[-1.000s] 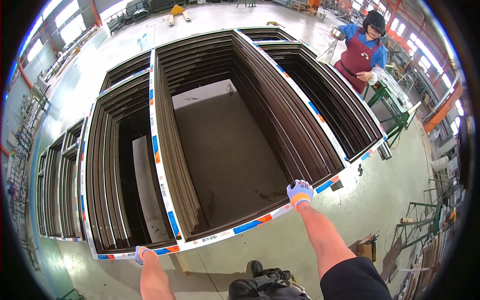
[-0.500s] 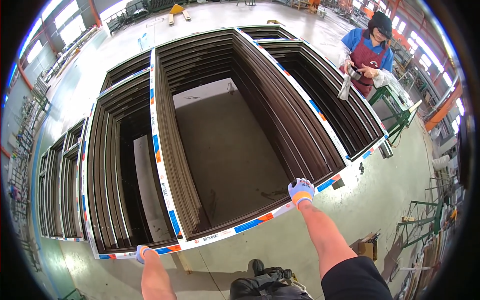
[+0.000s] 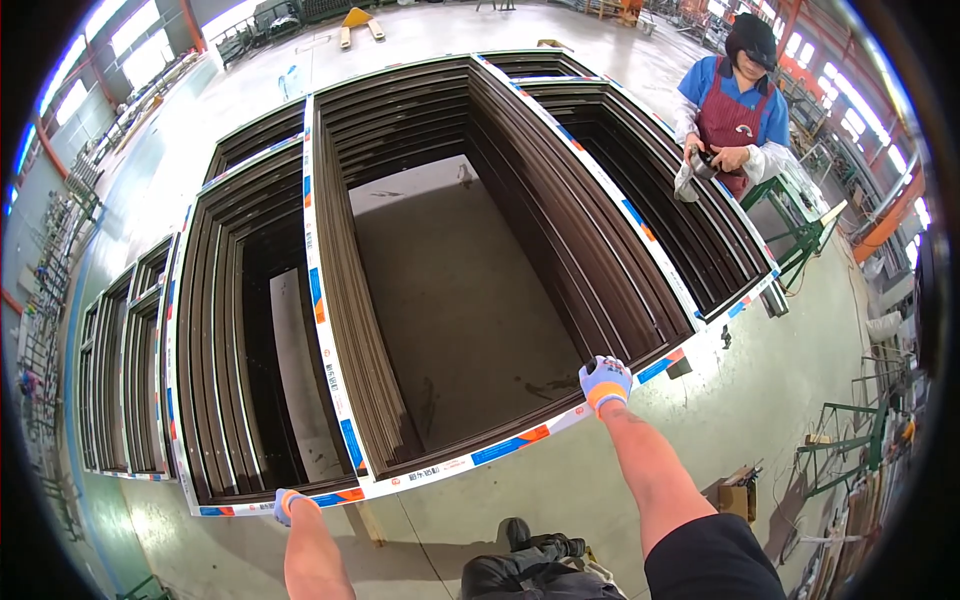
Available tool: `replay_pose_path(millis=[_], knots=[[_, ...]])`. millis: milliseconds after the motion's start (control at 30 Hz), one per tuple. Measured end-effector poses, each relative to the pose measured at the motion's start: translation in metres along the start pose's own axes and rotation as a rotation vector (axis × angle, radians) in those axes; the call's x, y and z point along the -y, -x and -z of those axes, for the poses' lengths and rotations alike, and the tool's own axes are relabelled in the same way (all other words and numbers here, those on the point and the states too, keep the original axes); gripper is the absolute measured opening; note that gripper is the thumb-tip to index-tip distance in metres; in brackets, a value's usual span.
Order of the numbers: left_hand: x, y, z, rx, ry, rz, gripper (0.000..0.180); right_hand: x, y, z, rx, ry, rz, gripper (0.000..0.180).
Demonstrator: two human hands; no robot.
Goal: Applying sealant to the joints of stacked metal frames using a pneumatic dispensing gun.
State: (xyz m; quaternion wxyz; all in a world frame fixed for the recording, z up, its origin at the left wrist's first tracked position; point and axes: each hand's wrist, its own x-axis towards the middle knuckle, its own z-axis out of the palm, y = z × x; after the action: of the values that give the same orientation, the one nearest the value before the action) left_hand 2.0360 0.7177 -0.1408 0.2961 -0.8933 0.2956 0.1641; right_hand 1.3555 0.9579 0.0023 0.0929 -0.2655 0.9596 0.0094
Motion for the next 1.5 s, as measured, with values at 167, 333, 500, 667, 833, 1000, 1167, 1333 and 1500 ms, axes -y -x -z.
replay_pose_path(millis=[167,333,500,667,833,1000,1167,1333,1500], knots=[[0.004,-0.002,0.000,0.001,0.128,0.028,0.030,0.004,0.003,0.004,-0.003,0.013,0.007,0.038],[0.004,-0.001,-0.001,-0.006,0.260,0.063,0.032,0.002,0.002,0.001,-0.006,0.019,0.011,0.037],[0.004,-0.006,-0.002,-0.057,0.020,-0.036,0.032,0.000,0.001,-0.004,-0.064,0.007,0.010,0.032],[0.001,-0.022,-0.011,-0.077,0.074,0.004,0.033,-0.003,-0.001,-0.008,-0.085,0.029,0.024,0.032],[0.001,-0.044,-0.018,-0.093,0.274,0.122,0.034,0.001,-0.002,-0.004,-0.025,0.022,0.013,0.035],[0.025,-0.013,-0.019,-0.111,0.445,0.246,0.035,0.017,0.002,-0.006,-0.023,0.008,0.044,0.033],[0.009,0.076,0.047,0.004,-0.481,-0.237,0.025,-0.003,-0.003,-0.010,-0.073,0.002,0.010,0.031],[0.011,0.035,0.024,-0.012,-0.809,-0.333,0.024,-0.003,-0.005,-0.013,-0.068,0.008,0.009,0.031],[0.003,-0.001,0.006,-0.034,-0.909,-0.330,0.024,0.001,-0.002,-0.006,-0.054,0.026,0.007,0.031]])
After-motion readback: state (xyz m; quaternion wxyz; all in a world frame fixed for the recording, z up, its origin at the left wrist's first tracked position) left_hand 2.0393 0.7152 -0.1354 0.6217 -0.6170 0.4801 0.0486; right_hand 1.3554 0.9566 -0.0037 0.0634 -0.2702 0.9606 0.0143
